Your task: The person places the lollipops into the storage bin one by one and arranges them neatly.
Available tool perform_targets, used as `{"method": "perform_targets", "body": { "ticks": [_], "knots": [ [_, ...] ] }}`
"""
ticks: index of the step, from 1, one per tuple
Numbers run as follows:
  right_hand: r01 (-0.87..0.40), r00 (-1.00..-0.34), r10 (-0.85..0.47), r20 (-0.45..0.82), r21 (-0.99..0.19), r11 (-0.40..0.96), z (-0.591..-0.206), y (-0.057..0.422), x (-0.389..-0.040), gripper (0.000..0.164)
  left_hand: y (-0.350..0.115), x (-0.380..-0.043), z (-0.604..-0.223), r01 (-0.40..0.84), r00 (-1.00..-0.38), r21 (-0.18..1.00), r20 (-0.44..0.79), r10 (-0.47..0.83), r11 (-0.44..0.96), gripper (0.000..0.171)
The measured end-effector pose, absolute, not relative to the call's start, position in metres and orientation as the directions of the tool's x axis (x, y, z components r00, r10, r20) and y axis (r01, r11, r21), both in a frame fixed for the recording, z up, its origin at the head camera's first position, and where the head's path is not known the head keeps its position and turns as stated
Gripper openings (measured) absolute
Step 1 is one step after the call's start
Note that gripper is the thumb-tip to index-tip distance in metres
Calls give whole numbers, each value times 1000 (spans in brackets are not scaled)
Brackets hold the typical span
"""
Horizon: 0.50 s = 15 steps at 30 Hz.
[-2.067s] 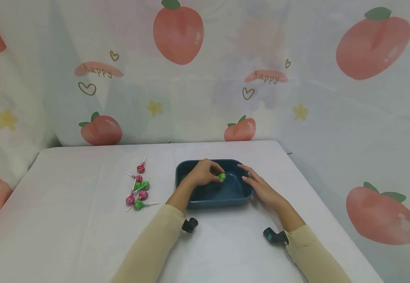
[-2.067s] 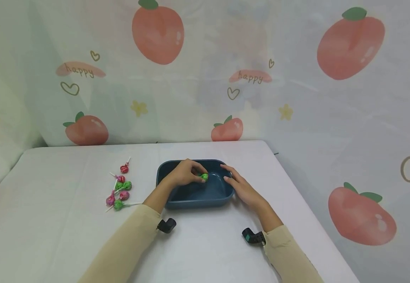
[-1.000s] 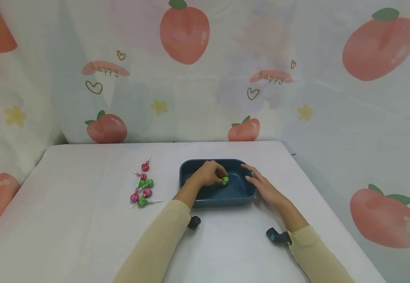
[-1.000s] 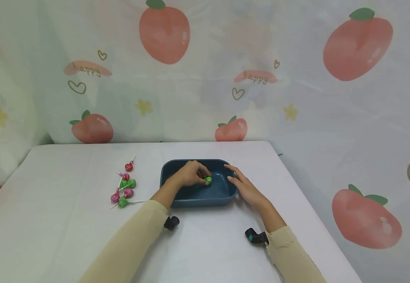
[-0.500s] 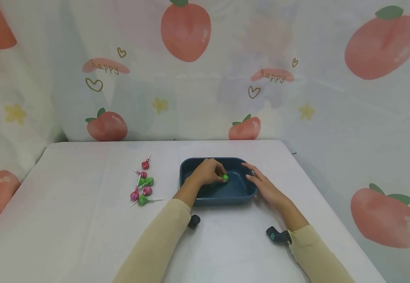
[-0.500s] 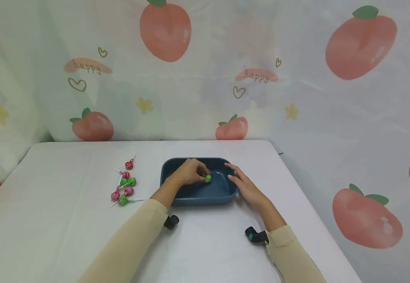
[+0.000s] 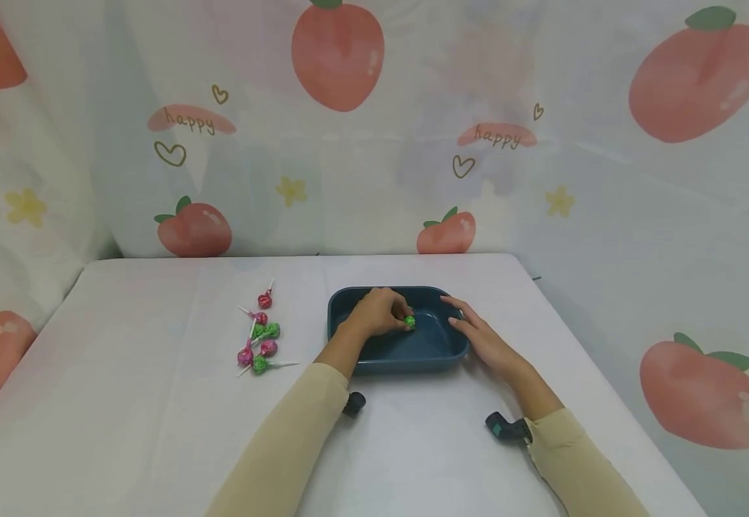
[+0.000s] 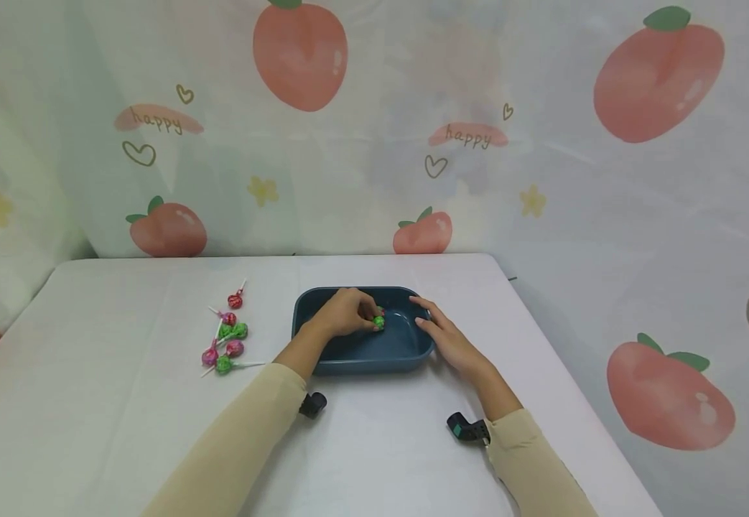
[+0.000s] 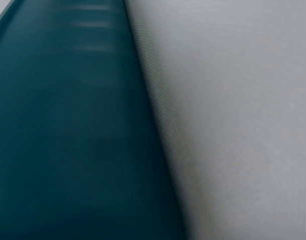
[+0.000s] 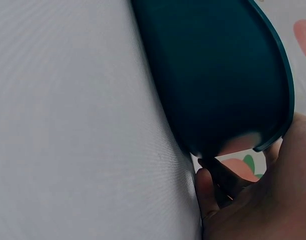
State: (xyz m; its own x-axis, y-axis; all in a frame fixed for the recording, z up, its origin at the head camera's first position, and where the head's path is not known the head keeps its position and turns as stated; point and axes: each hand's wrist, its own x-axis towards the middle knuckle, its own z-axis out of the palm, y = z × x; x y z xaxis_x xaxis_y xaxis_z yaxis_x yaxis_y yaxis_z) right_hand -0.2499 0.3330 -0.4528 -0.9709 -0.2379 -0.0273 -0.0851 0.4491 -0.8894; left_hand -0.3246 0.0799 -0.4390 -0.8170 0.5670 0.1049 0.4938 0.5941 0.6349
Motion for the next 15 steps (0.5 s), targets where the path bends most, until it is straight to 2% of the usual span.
{"method": "perform_targets", "body": {
  "ticks": [15],
  "knots": [
    [-90,-971,-238,-22,-888,451,-455,334,-251,52,79,-324,-436,502,-819,608,106,563,615,15]
  ]
}}
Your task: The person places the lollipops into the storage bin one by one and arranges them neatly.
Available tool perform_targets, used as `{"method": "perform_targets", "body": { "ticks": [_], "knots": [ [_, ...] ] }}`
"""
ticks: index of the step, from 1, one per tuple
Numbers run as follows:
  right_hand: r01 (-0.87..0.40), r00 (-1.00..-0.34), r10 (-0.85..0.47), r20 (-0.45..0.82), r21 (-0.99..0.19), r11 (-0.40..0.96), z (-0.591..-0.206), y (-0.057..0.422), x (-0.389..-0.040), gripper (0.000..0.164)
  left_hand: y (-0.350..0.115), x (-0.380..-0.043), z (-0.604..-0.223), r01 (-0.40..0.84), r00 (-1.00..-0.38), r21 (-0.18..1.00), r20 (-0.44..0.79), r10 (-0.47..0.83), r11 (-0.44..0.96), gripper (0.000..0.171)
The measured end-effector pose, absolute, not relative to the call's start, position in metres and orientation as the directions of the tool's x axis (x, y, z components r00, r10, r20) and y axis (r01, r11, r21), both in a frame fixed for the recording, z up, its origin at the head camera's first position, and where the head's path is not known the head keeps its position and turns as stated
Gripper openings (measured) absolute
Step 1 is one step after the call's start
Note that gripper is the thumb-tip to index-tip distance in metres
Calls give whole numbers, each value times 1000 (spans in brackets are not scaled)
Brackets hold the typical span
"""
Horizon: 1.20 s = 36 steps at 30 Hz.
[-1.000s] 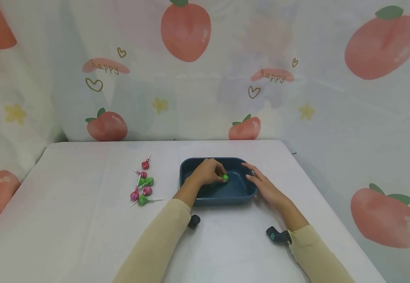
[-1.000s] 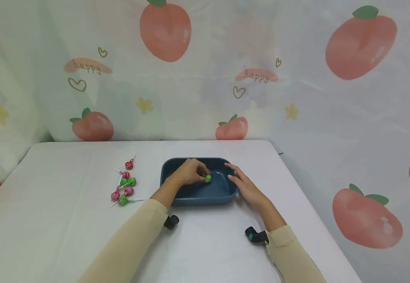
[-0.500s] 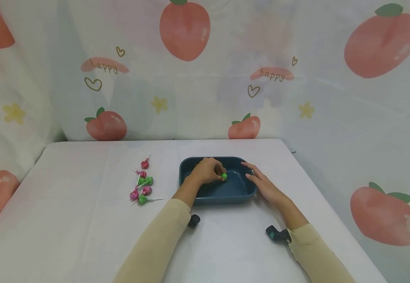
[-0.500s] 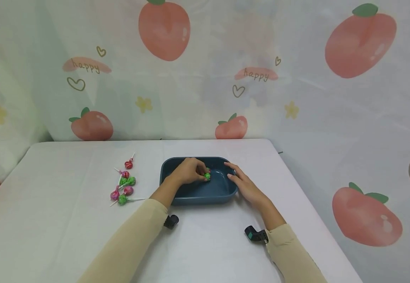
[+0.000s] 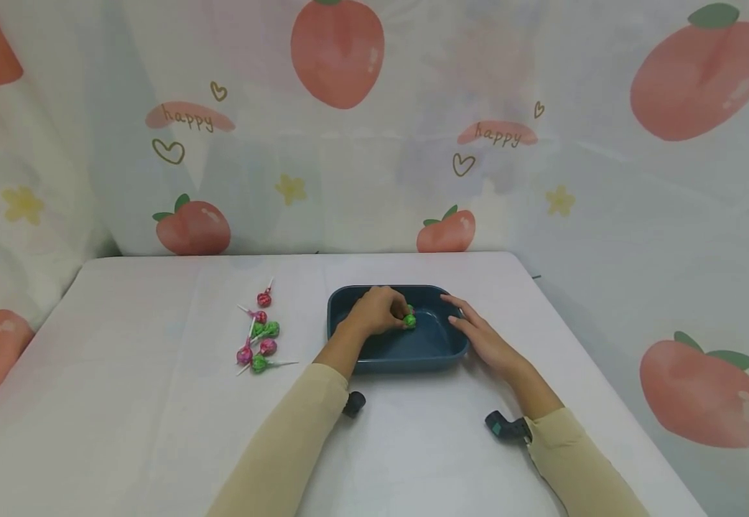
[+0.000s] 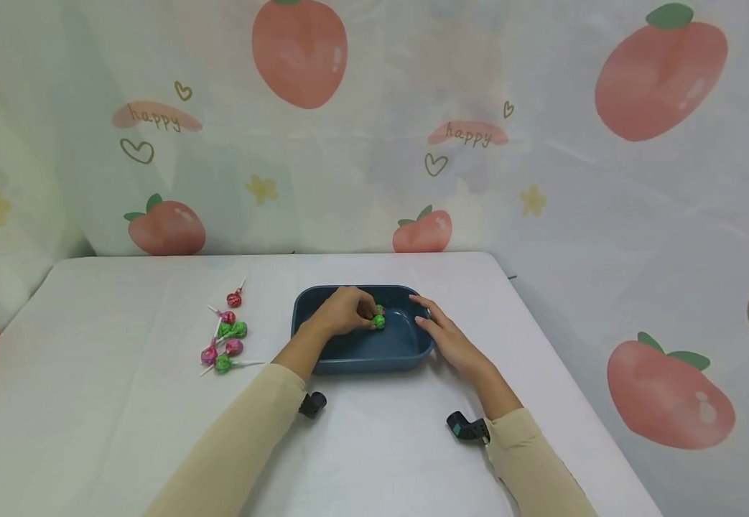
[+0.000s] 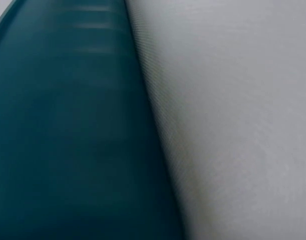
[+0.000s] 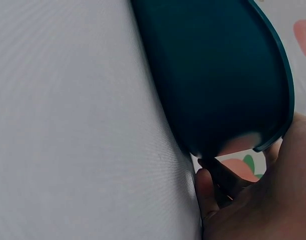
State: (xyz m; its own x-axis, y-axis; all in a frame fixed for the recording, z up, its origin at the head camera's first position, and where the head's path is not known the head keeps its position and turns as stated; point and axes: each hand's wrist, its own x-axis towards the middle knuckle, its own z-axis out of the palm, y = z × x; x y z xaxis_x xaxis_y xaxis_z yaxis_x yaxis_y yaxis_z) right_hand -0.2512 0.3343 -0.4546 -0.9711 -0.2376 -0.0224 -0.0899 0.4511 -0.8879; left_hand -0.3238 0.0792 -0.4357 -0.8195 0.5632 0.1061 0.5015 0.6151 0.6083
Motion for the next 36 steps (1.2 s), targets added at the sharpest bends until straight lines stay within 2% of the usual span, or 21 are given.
{"method": "perform_targets", "body": {
  "ticks": [10,17,36],
  "knots": [
    [-98,-971,-238,-15,-886,453,-450,335,-249,51,82,-325,-434,514,-815,598,115,568,615,14],
    [-102,-970,-244,-13,-886,453,-451,332,-252,51,76,-321,-430,523,-817,604,156,555,601,20],
    [-84,-974,-226,-23,-888,453,-455,332,-251,51,72,-319,-429,546,-767,705,205,607,453,25]
  ]
}}
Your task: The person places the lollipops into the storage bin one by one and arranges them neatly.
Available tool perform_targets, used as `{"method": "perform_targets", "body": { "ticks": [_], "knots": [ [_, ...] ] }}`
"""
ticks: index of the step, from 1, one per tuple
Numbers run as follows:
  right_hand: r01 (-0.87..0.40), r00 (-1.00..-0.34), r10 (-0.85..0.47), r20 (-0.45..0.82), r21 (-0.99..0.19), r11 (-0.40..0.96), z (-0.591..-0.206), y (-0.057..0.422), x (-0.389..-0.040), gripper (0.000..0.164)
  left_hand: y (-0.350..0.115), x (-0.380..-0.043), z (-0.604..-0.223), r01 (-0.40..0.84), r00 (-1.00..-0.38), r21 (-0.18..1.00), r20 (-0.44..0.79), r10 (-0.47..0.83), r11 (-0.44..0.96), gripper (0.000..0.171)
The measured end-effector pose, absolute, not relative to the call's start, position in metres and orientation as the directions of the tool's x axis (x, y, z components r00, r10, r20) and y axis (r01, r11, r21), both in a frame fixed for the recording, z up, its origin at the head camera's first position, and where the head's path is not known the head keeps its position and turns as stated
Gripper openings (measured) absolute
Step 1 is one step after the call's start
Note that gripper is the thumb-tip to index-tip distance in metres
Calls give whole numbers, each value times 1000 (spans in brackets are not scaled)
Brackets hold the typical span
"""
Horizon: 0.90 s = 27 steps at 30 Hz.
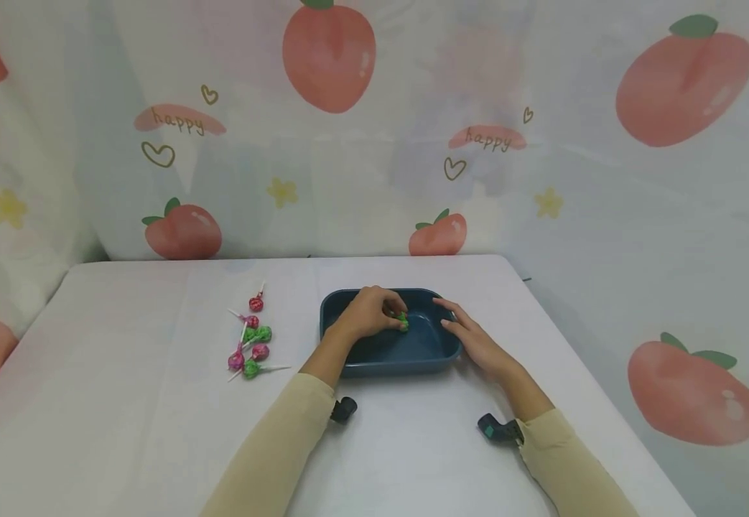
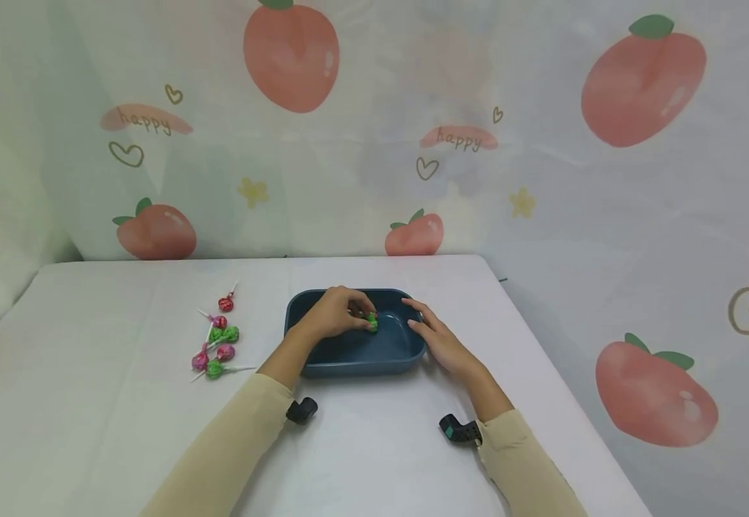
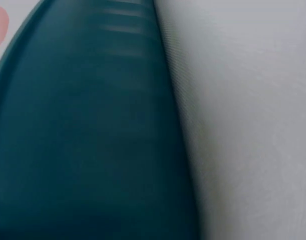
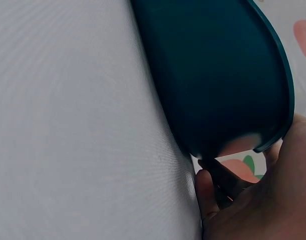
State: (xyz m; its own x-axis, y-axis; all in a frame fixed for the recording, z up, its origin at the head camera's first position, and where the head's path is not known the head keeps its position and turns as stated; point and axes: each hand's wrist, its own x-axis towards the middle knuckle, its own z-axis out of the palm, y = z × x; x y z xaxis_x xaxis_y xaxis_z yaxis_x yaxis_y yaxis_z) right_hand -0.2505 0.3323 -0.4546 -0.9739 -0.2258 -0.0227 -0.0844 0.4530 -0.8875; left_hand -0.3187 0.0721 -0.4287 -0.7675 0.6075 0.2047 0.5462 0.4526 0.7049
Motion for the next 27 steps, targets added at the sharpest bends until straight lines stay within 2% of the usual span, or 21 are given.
{"method": "perform_targets", "body": {
  "ticks": [8,20,27],
  "knots": [
    [-92,-971,-237,-20,-888,450,-453,331,-251,51,61,-319,-422,571,-729,708,204,654,416,25],
    [-102,-973,-229,-10,-877,469,-454,333,-252,50,39,-313,-424,598,-725,638,173,667,485,23],
    [-102,-973,-231,-10,-879,466,-456,333,-252,51,25,-304,-415,604,-707,660,186,682,447,23]
  ]
}}
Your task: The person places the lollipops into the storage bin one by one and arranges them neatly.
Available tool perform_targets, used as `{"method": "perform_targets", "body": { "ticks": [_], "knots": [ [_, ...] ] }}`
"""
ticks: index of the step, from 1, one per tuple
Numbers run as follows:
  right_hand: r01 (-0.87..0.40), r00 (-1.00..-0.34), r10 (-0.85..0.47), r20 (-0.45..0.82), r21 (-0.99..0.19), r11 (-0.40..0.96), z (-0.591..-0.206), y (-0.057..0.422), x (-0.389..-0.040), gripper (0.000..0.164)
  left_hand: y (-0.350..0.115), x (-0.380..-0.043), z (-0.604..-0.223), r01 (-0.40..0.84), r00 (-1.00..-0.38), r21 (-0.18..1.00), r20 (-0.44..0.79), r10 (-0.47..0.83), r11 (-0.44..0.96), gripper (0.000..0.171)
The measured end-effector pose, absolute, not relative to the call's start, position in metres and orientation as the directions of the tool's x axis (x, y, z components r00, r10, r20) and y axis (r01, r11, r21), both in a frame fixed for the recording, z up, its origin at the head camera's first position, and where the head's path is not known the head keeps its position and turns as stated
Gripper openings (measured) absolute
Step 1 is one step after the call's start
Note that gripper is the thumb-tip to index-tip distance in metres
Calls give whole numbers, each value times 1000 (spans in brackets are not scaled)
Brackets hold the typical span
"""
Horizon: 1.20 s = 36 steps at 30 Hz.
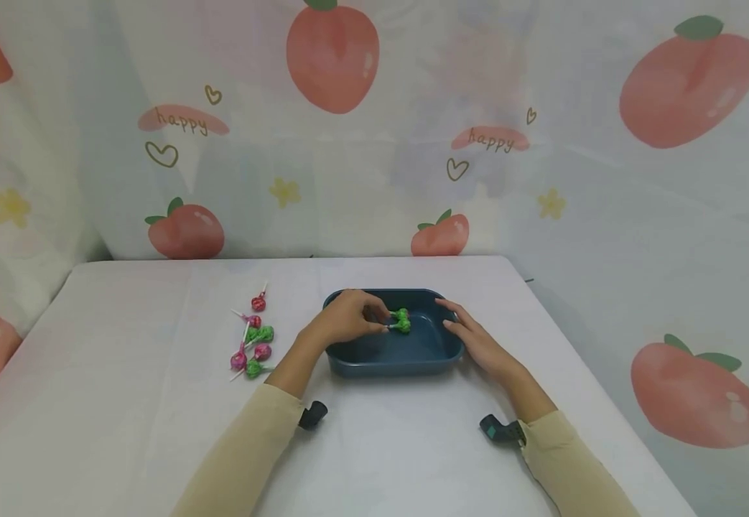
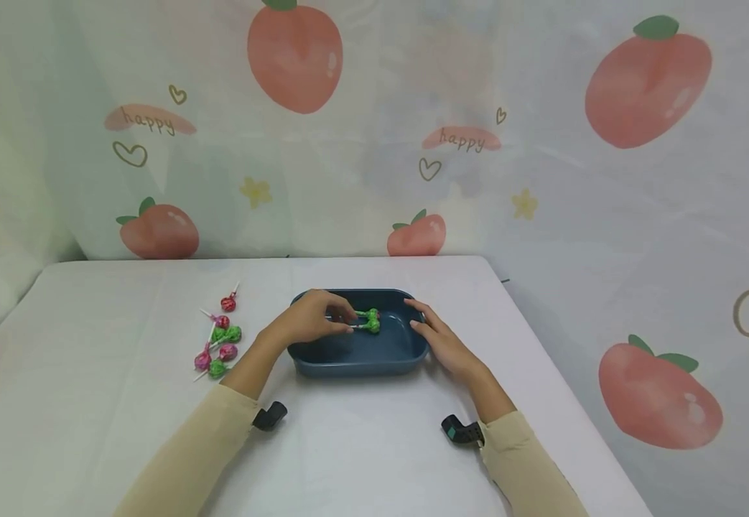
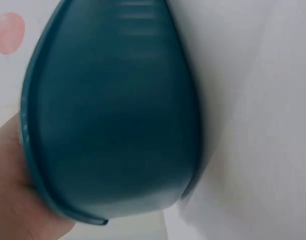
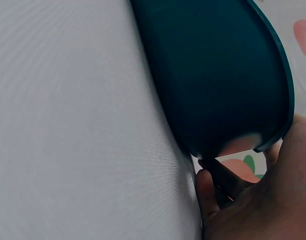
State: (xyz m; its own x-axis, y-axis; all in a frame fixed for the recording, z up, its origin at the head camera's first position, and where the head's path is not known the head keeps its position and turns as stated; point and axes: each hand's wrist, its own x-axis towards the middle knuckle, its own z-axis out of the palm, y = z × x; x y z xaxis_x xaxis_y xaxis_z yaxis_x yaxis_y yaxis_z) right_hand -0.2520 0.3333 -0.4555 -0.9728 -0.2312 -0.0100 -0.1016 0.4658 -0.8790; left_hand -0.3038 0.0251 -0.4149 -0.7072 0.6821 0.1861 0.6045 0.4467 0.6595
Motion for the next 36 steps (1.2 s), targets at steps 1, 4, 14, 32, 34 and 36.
{"method": "perform_targets", "body": {
  "ticks": [1,4,14,32,34,36],
  "knots": [
    [-102,-973,-232,-9,-879,465,-455,333,-252,51,23,-302,-414,604,-707,661,187,682,445,23],
    [-109,-972,-236,-1,-885,453,-455,333,-251,51,17,-298,-412,616,-700,649,193,687,446,22],
    [-102,-972,-233,-9,-882,460,-455,333,-251,51,-4,-291,-418,623,-691,646,190,698,441,22],
    [-103,-973,-230,-5,-884,457,-456,333,-251,51,-51,-297,-402,541,-694,781,206,690,311,22],
    [-109,-972,-234,-2,-881,460,-455,332,-251,51,-60,-299,-400,531,-717,785,217,663,318,21],
    [-113,-972,-235,1,-879,463,-455,333,-250,51,-68,-301,-399,517,-741,787,214,637,336,20]
  ]
}}
